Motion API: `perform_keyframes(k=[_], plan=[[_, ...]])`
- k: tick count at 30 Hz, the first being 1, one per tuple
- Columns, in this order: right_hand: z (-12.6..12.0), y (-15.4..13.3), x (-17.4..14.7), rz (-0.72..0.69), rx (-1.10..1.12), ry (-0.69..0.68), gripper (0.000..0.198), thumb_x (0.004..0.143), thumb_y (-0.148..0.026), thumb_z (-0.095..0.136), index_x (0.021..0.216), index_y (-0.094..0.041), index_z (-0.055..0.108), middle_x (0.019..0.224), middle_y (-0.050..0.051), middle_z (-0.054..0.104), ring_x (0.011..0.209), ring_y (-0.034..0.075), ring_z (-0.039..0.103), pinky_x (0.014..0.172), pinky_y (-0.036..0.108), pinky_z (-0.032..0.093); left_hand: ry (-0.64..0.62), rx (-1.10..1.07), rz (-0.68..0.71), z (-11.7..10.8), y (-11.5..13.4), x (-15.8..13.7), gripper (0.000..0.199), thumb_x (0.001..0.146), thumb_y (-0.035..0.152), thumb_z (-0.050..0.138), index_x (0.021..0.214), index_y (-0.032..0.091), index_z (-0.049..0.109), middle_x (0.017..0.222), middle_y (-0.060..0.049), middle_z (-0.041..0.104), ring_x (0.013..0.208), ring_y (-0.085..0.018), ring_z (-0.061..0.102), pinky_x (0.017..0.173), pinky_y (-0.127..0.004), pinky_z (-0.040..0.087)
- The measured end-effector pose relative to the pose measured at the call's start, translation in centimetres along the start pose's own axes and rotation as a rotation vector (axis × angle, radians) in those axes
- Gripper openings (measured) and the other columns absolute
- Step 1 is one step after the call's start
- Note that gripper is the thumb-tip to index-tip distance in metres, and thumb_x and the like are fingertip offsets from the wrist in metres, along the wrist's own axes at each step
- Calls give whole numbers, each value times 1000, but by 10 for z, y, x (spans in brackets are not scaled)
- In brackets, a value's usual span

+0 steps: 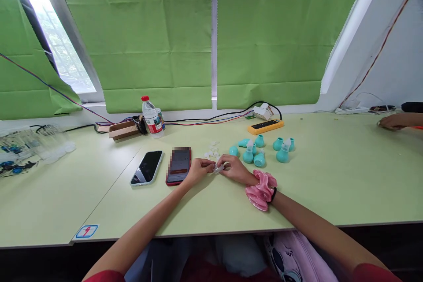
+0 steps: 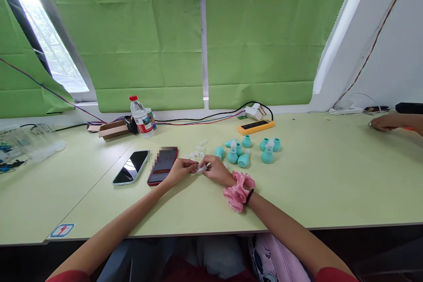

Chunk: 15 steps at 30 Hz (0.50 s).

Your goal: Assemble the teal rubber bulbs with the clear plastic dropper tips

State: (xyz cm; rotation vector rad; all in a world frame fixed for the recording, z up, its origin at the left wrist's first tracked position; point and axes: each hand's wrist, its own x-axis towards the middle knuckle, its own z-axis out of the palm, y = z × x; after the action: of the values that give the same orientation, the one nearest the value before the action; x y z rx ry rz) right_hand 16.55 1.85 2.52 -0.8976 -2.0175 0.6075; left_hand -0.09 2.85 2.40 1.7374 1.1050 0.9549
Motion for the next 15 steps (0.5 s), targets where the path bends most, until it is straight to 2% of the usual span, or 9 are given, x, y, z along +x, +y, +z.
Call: perform_keyframes(k=[3, 9, 12, 15], plan=[[1, 2, 0, 16, -7, 8, 19, 59, -4, 48, 71, -15, 57, 75, 2, 58, 72, 12, 54, 59, 21, 44, -60, -82, -2, -1, -2, 1, 29, 67, 33, 55, 78, 9, 66, 66, -5, 63, 62, -14, 56, 60, -25, 44], [3, 7, 0, 40, 7, 26, 20, 59, -5, 49, 75, -15, 58, 74, 2, 59, 71, 12, 55, 59, 22, 46, -47, -126, -31, -2, 0, 1, 30, 65, 34, 57, 78, 9, 65, 73, -8, 64, 63, -15, 56, 61, -25, 45], [3, 6, 0, 34, 6, 35, 21, 60, -6, 49, 77, -15, 58, 76, 2, 59, 72, 13, 55, 59, 23, 46, -27, -42, 16, -1, 3, -1, 29, 67, 32, 54, 81, 9, 65, 69, -6, 64, 60, -13, 55, 58, -24, 44], [3, 6, 0, 19, -19, 41, 21, 60, -6, 49, 77, -15, 58, 75, 2, 59, 71, 13, 55, 60, 23, 46, 33, 101, 66, 1, 8, -4, 24, 68, 27, 52, 79, 11, 66, 71, -4, 64, 66, -15, 57, 61, -22, 44]])
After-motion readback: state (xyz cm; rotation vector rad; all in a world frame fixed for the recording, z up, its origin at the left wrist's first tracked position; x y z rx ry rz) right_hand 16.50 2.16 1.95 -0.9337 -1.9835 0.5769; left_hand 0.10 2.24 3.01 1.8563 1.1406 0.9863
